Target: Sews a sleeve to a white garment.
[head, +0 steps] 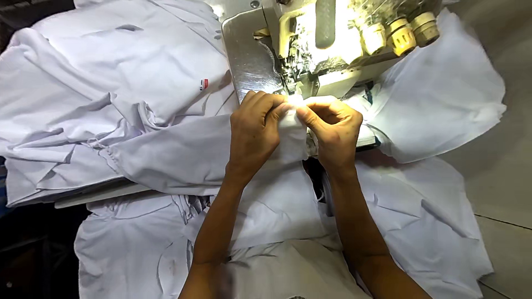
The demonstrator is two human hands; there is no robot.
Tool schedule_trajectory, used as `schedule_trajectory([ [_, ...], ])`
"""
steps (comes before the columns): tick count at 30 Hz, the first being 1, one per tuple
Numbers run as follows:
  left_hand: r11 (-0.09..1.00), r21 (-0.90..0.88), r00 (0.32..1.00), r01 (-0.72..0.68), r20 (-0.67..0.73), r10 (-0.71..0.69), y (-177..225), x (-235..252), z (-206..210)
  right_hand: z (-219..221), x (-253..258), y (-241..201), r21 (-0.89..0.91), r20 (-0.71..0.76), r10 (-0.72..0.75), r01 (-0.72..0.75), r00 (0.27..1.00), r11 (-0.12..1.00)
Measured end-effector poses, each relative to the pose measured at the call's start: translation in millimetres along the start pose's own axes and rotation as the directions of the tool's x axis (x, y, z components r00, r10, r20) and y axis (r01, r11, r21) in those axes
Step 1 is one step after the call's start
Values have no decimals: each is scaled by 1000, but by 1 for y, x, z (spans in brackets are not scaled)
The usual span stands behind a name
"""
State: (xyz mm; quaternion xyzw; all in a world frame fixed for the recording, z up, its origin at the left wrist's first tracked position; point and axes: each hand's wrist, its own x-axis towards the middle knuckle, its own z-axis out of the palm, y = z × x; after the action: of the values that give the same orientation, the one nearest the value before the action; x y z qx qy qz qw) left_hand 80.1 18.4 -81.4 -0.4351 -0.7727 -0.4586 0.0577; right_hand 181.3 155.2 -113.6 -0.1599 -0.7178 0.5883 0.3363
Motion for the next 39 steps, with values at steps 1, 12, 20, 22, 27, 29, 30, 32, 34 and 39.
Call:
schedule_trajectory([
  [1, 1000, 3, 1000, 1, -6, -1, -1, 1, 1, 1, 1, 0, -7, -1, -4, 4, 1000, 1000],
  [12, 998, 56, 999, 30, 35, -32, -7, 4, 2, 7, -1, 9, -108, -116, -46, 33, 992, 994],
  [20, 991, 136, 991, 6, 135, -24, -11, 12, 1, 22, -2, 14, -33, -134, 36, -40, 990, 999],
  [22, 989, 147, 988, -5, 152, -18, -12, 14, 0, 26, -2, 13, 28, -138, 76, -73, 988, 997],
  [27, 986, 159, 991, 47, 118, -66, -17, 27, 6, 37, -2, 11, 63, -201, 137, -127, 970, 990],
  [29, 987, 146, 994, 65, 80, -77, -22, 36, 11, 40, 0, 11, 61, -232, 137, -126, 963, 990],
  [30, 988, 138, 994, 68, 76, -79, -24, 39, 12, 42, 0, 11, 56, -243, 136, -126, 960, 990],
  [32, 989, 128, 994, 69, 78, -80, -26, 42, 12, 44, 1, 11, 42, -270, 130, -124, 954, 991],
  [34, 988, 130, 992, 78, 84, -89, -26, 44, 12, 47, 2, 10, 36, -290, 136, -131, 947, 991],
  [39, 987, 144, 992, 69, 92, -83, -29, 49, 10, 55, 14, 9, 27, -354, 98, -94, 930, 995],
])
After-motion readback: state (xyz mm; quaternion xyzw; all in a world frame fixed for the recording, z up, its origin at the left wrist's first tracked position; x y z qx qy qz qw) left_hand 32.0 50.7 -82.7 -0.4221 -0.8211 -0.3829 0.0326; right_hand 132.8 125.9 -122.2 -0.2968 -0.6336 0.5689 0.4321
